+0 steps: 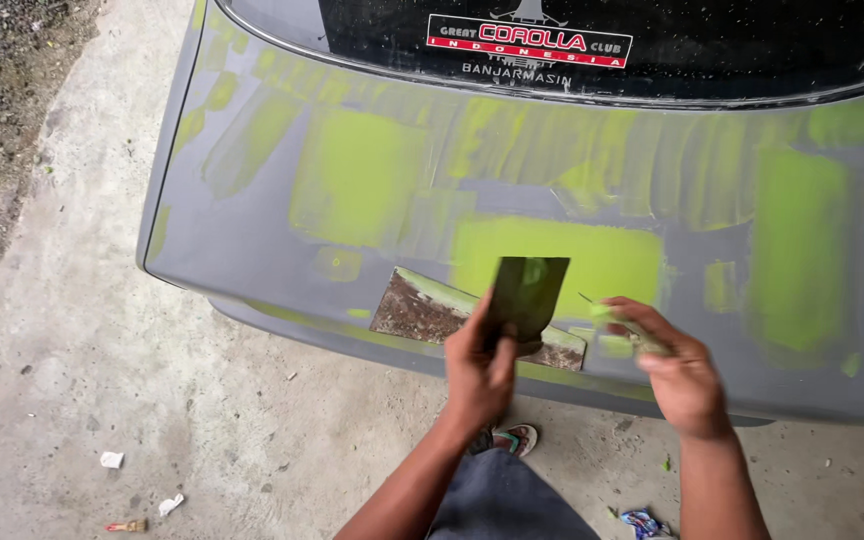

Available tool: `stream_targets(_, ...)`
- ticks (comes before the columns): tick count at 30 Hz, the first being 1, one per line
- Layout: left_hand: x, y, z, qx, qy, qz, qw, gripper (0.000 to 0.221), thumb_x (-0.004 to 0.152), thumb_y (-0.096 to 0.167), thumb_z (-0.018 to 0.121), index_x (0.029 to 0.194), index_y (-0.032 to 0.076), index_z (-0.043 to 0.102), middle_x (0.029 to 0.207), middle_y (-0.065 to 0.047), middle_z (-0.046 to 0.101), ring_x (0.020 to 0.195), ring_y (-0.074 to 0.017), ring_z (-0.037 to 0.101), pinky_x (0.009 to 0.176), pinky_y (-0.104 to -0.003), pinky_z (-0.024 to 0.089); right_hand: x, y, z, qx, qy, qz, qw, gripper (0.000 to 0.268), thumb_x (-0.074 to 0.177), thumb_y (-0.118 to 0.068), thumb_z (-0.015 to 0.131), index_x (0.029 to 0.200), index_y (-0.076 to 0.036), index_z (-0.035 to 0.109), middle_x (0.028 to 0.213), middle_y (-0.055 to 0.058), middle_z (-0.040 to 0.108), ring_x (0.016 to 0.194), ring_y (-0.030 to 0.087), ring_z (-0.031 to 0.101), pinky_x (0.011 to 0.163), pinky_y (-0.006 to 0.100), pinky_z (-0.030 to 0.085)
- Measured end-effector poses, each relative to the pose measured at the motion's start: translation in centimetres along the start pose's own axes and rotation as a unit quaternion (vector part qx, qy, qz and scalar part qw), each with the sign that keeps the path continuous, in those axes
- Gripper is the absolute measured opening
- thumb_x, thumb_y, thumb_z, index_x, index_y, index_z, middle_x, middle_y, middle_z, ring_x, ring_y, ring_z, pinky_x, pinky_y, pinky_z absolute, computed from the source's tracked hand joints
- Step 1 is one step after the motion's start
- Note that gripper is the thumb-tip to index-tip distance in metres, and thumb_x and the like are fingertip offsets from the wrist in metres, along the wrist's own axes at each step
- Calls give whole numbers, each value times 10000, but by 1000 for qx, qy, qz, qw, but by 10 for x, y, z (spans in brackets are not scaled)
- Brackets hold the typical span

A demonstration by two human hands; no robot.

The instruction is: The person applies a green body filler to the rear trunk of a gray car using a small putty knife. They repeatedly scoop filler from a larger metal scraper and spread it across the surface in smooth strokes.

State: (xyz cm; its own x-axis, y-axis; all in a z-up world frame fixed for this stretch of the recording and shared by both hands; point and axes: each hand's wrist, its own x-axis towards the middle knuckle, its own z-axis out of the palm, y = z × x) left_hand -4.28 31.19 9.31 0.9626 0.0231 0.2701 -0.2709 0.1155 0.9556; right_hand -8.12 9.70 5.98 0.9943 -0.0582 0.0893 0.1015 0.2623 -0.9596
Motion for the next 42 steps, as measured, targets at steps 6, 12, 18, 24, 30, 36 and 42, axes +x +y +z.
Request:
stream_targets(6,10,-18,-86,-71,47,-185,979,282,877,72,633,1146,-13,618,1008,-102,701,893,-168,636,786,-301,532,-13,-30,30,439,36,-32,897,515,895,-269,634,1365,-59,601,1387,198,540,1289,504,432,992,820,270)
stream_targets(12,51,-46,-146,-216,26,-256,942,296,831,22,619,1122,-31,622,968,-119,681,882,-210,621,773,-333,510,19,1,54,459,68,-50,884,512,858,-278,699,1316,-73,595,1334,202,526,1190,460,453,867,668,366)
stream_targets(18,127,-71,-219,-229,-78,-299,923,158,848,31,623,1003,19,599,809,-47,592,658,-169,573,515,-335,563,100,50,112,538,49,-125,832,651,908,-349,688,1445,-39,488,1415,245,483,1227,528,454,887,650,436)
stream_targets(24,197,-91,-295,-202,-34,-307,929,223,822,24,663,1038,-10,619,900,-72,669,812,-161,585,734,-296,493,158,58,119,390,207,-125,888,846,704,-476,787,1447,-168,526,1506,151,486,1345,391,448,946,634,411)
stream_targets(30,237,-96,-319,-225,-24,-329,917,239,831,18,616,1067,-19,608,932,-101,654,872,-198,595,799,-325,493,232,80,125,-163,203,-24,965,628,857,114,475,1440,-114,436,1500,115,409,1252,266,478,1041,384,488)
stream_targets(36,246,-101,-312,-242,-31,-350,905,258,827,1,612,1084,-22,610,944,-102,659,860,-192,593,779,-312,481,328,123,176,-684,121,16,719,614,719,-117,589,1324,-211,639,1291,23,563,1227,326,434,881,538,353)
stream_targets(42,254,-107,-313,-246,-37,-365,897,227,822,12,630,1046,-19,614,910,-88,659,831,-185,591,746,-310,483,363,150,175,-743,159,36,649,590,703,-154,718,1284,-240,671,1214,22,564,1140,291,455,820,503,353)
